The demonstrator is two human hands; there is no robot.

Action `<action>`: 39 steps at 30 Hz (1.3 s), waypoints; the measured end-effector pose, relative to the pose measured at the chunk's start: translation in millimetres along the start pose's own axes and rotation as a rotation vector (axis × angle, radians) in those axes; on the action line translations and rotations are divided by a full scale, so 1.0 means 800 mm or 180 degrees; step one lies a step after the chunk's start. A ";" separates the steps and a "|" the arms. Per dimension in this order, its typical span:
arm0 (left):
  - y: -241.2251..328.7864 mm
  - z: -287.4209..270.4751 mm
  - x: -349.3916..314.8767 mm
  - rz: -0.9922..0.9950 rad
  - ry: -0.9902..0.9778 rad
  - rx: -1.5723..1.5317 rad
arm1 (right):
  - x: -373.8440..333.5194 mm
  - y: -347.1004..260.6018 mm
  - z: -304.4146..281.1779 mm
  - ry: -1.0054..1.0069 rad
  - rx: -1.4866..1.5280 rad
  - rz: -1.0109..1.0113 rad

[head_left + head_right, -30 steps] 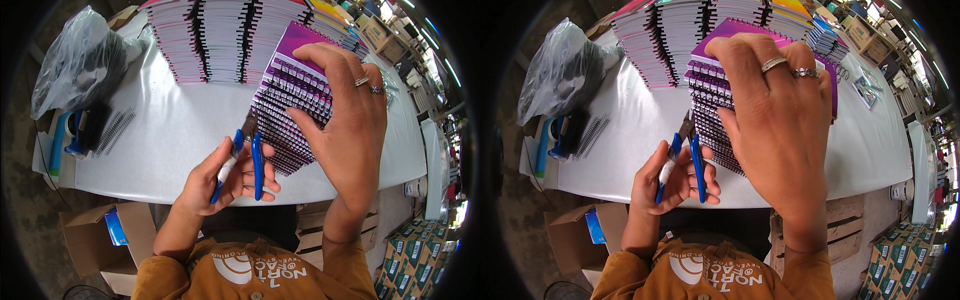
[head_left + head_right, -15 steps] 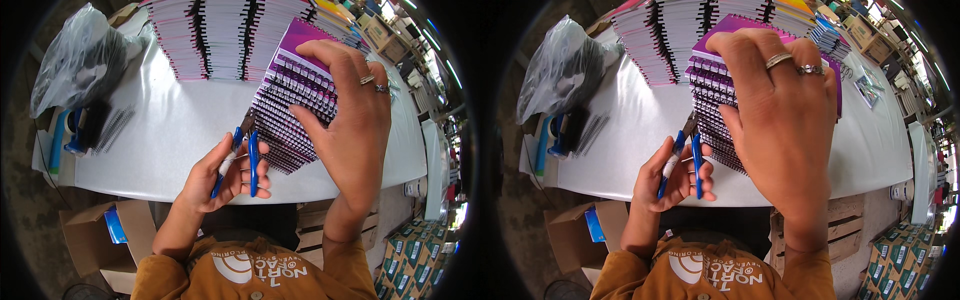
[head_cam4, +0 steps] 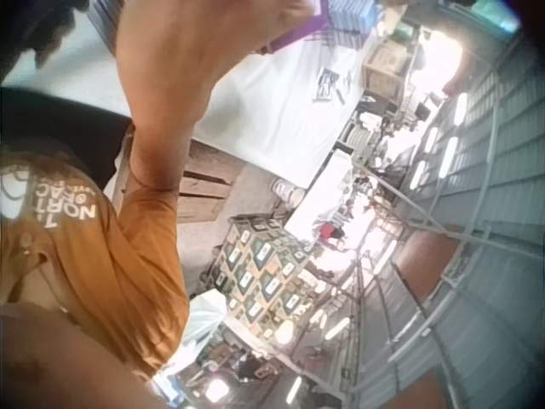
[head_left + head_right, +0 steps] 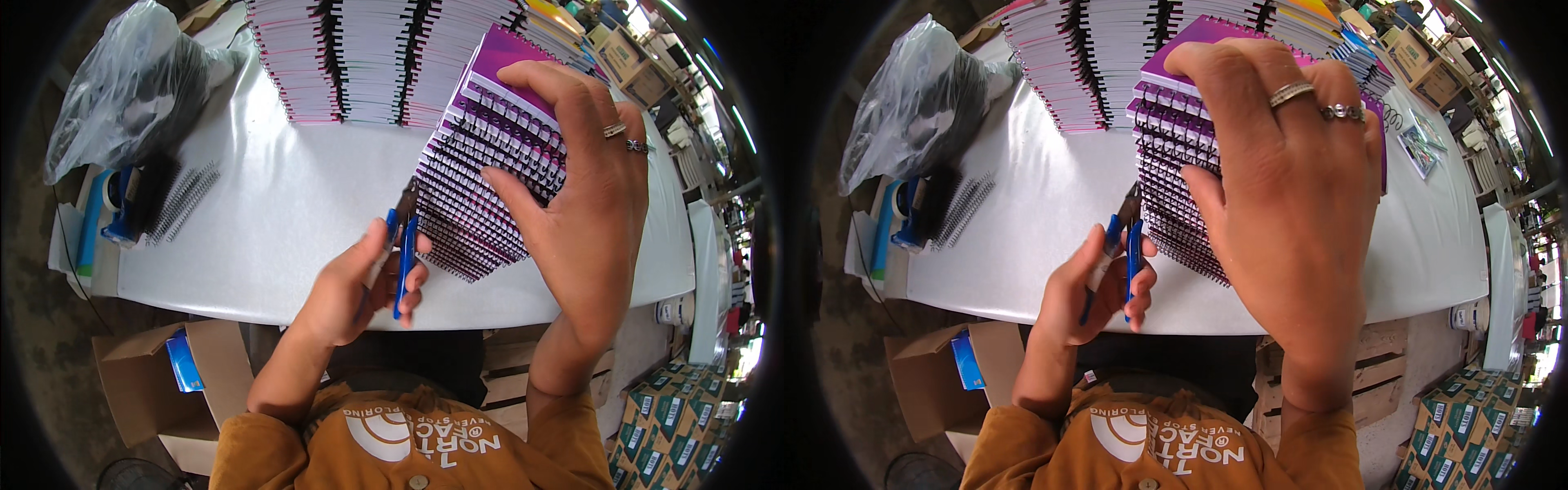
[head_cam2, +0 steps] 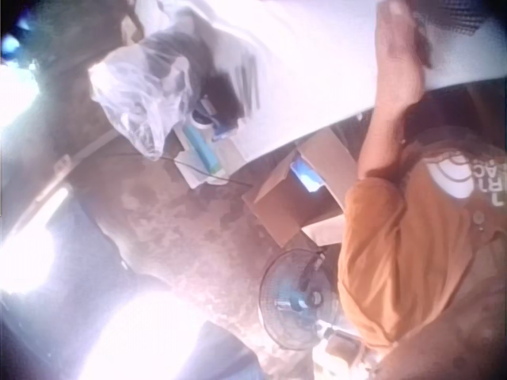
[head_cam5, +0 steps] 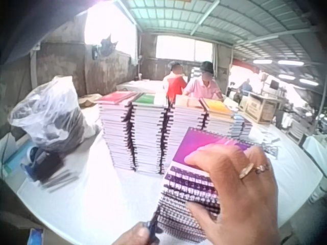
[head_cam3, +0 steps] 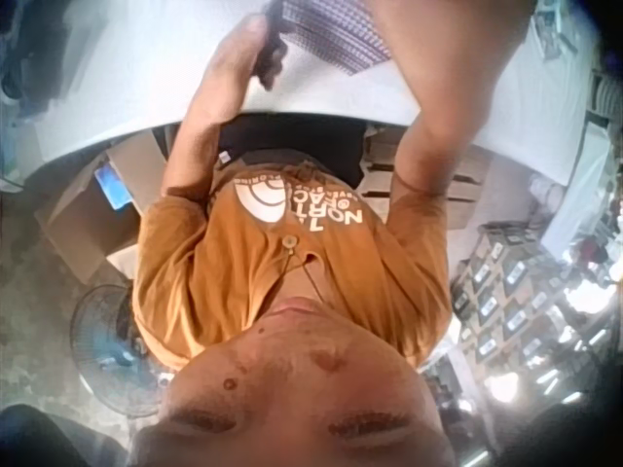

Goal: The person uses shears to clip the ends of wire spirals on a stack of notebooks and then moves the stack aside.

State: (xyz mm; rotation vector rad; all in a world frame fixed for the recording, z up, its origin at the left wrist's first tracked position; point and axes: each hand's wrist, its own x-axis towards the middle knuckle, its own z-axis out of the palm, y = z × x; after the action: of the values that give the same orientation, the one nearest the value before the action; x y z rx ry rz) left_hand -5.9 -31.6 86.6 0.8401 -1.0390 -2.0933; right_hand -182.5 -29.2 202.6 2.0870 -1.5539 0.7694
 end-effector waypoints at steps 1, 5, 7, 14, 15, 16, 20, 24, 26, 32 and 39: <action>0.003 0.002 -0.003 0.0140 0.0292 0.0787 | 0.001 0.000 0.000 -0.0017 -0.0007 -0.0007; -0.006 0.014 0.001 0.0856 0.1188 0.2869 | 0.002 -0.001 -0.001 -0.0054 -0.0023 -0.0011; -0.012 -0.003 0.006 0.0512 0.0143 0.0860 | 0.002 0.001 -0.001 -0.0027 -0.0021 -0.0019; -0.017 -0.001 0.002 0.0494 0.0751 0.1838 | 0.000 0.000 0.002 -0.0024 -0.0117 -0.0049; -0.021 0.007 0.004 0.1056 0.1477 0.3400 | 0.001 0.001 0.001 -0.0021 -0.0122 -0.0065; -0.025 0.007 0.006 0.1044 0.1497 0.3402 | 0.001 0.002 0.001 -0.0029 -0.0124 -0.0081; -0.020 -0.004 0.002 -0.0165 -0.0060 -0.0582 | 0.000 0.005 0.001 -0.0008 -0.0130 -0.0119; -0.018 -0.014 0.000 -0.0311 -0.0133 -0.0526 | -0.001 0.004 0.002 -0.0026 -0.0185 -0.0103; -0.023 -0.005 -0.001 0.0429 0.0776 0.1887 | 0.000 0.003 0.002 -0.0043 -0.0246 -0.0103; -0.034 -0.013 0.005 -0.0021 -0.0033 -0.0414 | 0.001 0.009 0.004 0.0090 -0.0143 -0.0470; -0.036 -0.026 0.003 -0.0482 -0.0939 -0.1736 | 0.003 0.010 0.003 0.0116 -0.0117 -0.0611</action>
State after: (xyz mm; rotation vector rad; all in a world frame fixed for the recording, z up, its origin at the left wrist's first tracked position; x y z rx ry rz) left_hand 1.0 -28.6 51.5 0.3524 -0.4975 -2.5095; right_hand -188.9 -34.5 202.1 2.1448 -1.3151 0.7002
